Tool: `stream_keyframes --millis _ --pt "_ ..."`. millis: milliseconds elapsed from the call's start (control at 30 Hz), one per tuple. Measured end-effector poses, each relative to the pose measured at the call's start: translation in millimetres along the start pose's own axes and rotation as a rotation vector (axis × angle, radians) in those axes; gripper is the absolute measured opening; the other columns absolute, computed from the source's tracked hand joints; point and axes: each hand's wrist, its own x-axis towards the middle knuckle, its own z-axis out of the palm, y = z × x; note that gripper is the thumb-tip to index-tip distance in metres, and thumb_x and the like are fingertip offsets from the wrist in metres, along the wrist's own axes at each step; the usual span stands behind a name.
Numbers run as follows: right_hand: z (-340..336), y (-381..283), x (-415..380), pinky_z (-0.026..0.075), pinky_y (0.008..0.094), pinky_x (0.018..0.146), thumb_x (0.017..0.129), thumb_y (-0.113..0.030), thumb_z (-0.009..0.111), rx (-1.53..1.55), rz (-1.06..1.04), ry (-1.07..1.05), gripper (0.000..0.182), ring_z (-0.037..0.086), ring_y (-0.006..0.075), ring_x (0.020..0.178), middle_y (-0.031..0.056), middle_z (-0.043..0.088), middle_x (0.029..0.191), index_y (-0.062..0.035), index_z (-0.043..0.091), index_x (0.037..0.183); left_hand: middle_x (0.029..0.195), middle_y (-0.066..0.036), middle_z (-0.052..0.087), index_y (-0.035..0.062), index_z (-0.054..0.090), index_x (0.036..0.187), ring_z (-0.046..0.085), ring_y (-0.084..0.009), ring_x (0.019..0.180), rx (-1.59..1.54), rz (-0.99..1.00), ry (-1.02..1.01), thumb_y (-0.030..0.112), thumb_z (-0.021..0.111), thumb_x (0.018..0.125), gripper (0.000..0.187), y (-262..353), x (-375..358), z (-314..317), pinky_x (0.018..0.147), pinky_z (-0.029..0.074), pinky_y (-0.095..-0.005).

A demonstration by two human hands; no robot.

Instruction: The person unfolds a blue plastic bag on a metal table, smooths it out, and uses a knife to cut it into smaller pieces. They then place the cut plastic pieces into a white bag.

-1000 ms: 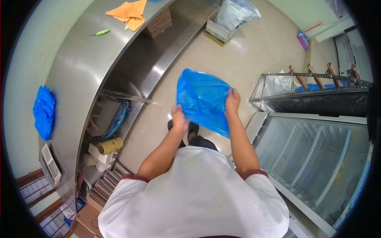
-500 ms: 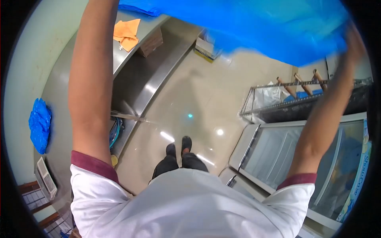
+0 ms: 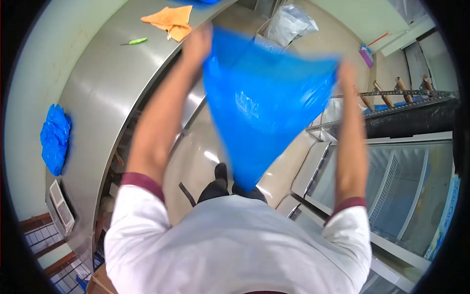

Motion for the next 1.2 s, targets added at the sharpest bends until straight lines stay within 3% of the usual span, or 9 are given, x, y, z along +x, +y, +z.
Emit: stream_keyframes --millis 100,200,300,333,433,700,967,1033,1200 --pt "-256.5 -38.8 58.6 0.052 0.038 0.071 0.097 -0.024 0.049 0.597 -0.263 0.552 0.032 0.065 0.0228 0.084 0.0126 0.068 0.095 0.0017 0.065 0.108 0.062 -0.002 0.054 0.0007 0.068 0.085 0.043 -0.0062 0.058 -0.283 0.154 0.291 0.019 0.059 0.093 0.022 150.5 114.8 -190.1 0.053 0.037 -0.0267" --pt "-247.7 -22.6 -37.8 0.053 0.0362 0.073 0.095 -0.019 0.05 0.724 -0.361 0.835 0.03 0.066 0.0219 0.088 0.0126 0.068 0.097 0.0015 0.065 0.111 0.082 -0.01 0.062 0.0032 0.065 0.097 0.056 -0.0186 0.074 -0.254 0.236 0.459 0.025 0.052 0.095 0.026 157.1 73.1 -204.4 0.064 0.045 -0.0313" --pt "70.7 48.5 -232.7 0.051 0.0371 0.079 0.091 -0.014 0.051 0.181 -0.02 0.031 0.029 0.065 0.0249 0.094 0.0149 0.068 0.1 0.0 0.066 0.112 0.119 -0.024 0.062 -0.0056 0.061 0.116 0.056 -0.0328 0.119 -0.214 0.18 0.312 0.011 0.043 0.097 0.031 33.3 -165.1 -14.9 0.103 0.039 -0.0427" --pt "125.8 54.0 -342.3 0.05 0.0374 0.081 0.09 -0.012 0.051 0.044 0.017 -0.45 0.029 0.065 0.0259 0.096 0.0156 0.068 0.101 -0.0005 0.066 0.113 0.123 -0.024 0.061 -0.0072 0.056 0.124 0.054 -0.0348 0.122 -0.345 -0.457 -0.043 0.006 0.041 0.095 0.035 -7.0 -293.0 0.0 0.106 0.035 -0.045" --pt "148.4 15.1 -534.0 0.049 0.0382 0.086 0.086 -0.006 0.052 0.346 0.113 -0.787 0.031 0.064 0.0289 0.101 0.0179 0.068 0.105 -0.002 0.066 0.113 0.108 -0.02 0.067 -0.0025 0.064 0.11 0.063 -0.0318 0.104 -0.222 -0.556 -0.272 0.01 0.048 0.095 0.025 -68.8 -405.7 -2.1 0.092 0.046 -0.04" --pt "58.6 -61.8 -314.9 0.05 0.0329 0.083 0.09 -0.007 0.053 0.822 0.215 -0.486 0.025 0.068 0.0215 0.092 0.0178 0.071 0.098 -0.0016 0.069 0.109 0.088 -0.02 0.068 0.0017 0.067 0.092 0.065 -0.0381 0.081 -0.013 -0.591 -0.316 0.028 0.067 0.086 0.027 -63.1 -309.4 -34.2 0.071 0.05 -0.0435" --pt "30.8 -102.3 -312.5 0.049 0.0307 0.073 0.09 -0.005 0.055 0.942 0.155 -0.244 0.026 0.065 0.0167 0.079 0.0152 0.071 0.088 -0.004 0.069 0.111 0.072 -0.01 0.065 0.0058 0.062 0.109 0.065 -0.0257 0.069 -0.206 -0.646 -0.156 0.047 0.069 0.085 0.047 -12.4 -315.8 -44.2 0.064 0.05 -0.039" --pt "27.9 -110.4 -331.8 0.05 0.032 0.069 0.088 -0.003 0.055 0.893 0.164 -0.237 0.029 0.065 0.0173 0.073 0.0159 0.07 0.088 -0.0054 0.068 0.113 0.097 -0.016 0.067 0.0036 0.054 0.121 0.066 -0.0268 0.086 -0.879 -1.165 -0.605 0.054 0.067 0.084 0.064 32.8 -330.0 -34.3 0.075 0.053 -0.0373" --pt "14.8 -140.6 -398.0 0.05 0.0357 0.06 0.08 0.001 0.054 0.851 0.071 -0.188 0.044 0.066 0.0263 0.065 0.0195 0.069 0.09 -0.0103 0.065 0.121 0.14 -0.027 0.042 0.0039 0.036 0.139 0.052 -0.0366 0.123 -1.257 -1.909 -0.068 0.045 0.07 0.086 0.075 37.7 -326.5 39.6 0.101 0.046 -0.0396"
